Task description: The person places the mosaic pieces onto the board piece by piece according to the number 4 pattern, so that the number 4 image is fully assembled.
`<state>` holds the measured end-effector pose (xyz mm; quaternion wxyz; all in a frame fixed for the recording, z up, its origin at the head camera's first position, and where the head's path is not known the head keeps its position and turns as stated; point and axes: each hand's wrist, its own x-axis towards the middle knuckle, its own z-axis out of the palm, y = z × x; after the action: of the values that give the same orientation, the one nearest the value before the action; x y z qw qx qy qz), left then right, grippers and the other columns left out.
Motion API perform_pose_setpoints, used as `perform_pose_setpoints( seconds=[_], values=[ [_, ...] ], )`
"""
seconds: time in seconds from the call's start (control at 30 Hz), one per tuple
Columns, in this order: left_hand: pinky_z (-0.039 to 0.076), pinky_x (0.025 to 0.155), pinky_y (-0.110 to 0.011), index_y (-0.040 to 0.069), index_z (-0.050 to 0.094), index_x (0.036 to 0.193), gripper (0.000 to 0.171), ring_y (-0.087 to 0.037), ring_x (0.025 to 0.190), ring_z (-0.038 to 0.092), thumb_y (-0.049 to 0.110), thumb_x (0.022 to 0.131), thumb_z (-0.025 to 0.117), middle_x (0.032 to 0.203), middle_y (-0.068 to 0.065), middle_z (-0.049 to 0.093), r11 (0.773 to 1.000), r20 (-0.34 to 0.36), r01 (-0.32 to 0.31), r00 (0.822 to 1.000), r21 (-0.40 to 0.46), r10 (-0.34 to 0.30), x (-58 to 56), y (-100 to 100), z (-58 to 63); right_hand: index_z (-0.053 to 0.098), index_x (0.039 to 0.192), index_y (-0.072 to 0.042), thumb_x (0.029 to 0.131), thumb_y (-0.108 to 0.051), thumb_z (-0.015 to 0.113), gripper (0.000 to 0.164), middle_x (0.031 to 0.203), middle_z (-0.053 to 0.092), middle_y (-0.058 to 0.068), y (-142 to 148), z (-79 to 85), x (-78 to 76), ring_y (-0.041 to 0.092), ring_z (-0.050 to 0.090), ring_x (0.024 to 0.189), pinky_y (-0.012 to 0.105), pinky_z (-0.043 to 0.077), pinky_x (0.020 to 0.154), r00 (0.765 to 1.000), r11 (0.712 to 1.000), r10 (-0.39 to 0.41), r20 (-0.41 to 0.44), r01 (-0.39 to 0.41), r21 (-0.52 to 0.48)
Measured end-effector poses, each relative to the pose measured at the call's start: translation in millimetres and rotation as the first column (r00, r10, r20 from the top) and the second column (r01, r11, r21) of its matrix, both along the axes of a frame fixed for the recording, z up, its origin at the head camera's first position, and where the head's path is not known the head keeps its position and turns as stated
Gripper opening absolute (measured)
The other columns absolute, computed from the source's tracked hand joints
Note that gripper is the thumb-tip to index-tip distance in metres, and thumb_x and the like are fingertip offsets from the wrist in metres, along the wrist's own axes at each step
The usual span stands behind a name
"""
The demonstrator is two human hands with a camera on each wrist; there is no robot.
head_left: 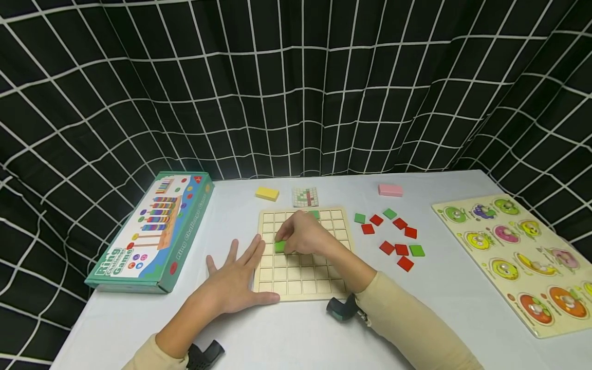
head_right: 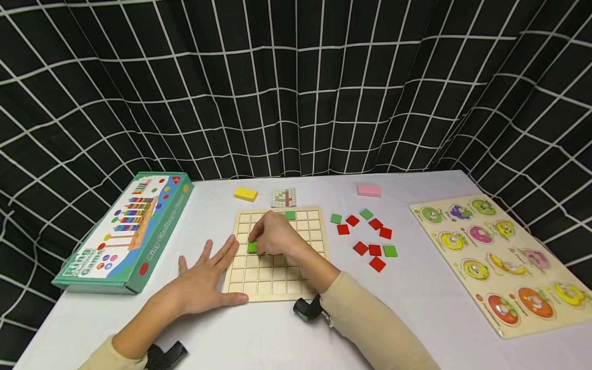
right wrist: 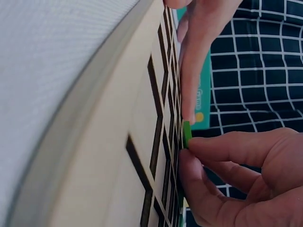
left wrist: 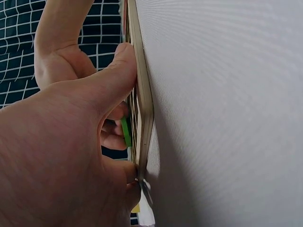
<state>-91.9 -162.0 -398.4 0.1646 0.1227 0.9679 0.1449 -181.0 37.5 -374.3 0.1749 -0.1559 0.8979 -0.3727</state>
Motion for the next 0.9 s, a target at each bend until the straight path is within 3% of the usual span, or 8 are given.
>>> perform_pose_setpoints(
  seconds=[0.4, 0.7, 0.9],
  values=[
    [-0.001, 0.102, -0.093, 0.021, 0.012, 0.169, 0.123, -0.047, 0.160, 0.000, 0.084, 0.079, 0.066, 0.177, 0.005, 0.002, 1.000, -0.002, 0.005, 1.000, -0.001, -0.005, 0.1, -1, 0.1, 0.083, 0.092, -0.013, 0.069, 0.009, 0.084, 0.031, 0.089, 0.076, 0.001, -4, -1.2, 2.3, 0.016, 0.064, 0.086, 0.029, 0.056, 0.078, 1.000, 0.999, -0.004, -0.018, 0.005, 0.048],
    [0.000, 0.102, -0.093, 0.020, 0.013, 0.169, 0.123, -0.048, 0.160, 0.001, 0.084, 0.079, 0.066, 0.177, 0.005, 0.003, 1.000, -0.008, 0.006, 1.000, 0.001, -0.006, -0.5, 0, -0.3, 0.082, 0.091, -0.011, 0.070, 0.009, 0.083, 0.029, 0.089, 0.077, 0.002, 0, 0.4, 1.0, 0.015, 0.065, 0.084, 0.027, 0.056, 0.074, 1.000, 1.000, 0.024, -0.014, -0.024, 0.004],
    [-0.001, 0.102, -0.093, 0.020, 0.012, 0.169, 0.123, -0.048, 0.160, 0.000, 0.083, 0.079, 0.066, 0.177, 0.005, 0.002, 1.000, -0.001, 0.002, 1.000, 0.006, -0.002, 0.0, -1, 0.3, 0.082, 0.095, -0.010, 0.076, 0.005, 0.081, 0.024, 0.089, 0.075, 0.000, 7, 5.6, -0.1, 0.015, 0.066, 0.083, 0.026, 0.055, 0.071, 1.000, 1.000, 0.017, 0.011, -0.017, -0.020]
  ],
)
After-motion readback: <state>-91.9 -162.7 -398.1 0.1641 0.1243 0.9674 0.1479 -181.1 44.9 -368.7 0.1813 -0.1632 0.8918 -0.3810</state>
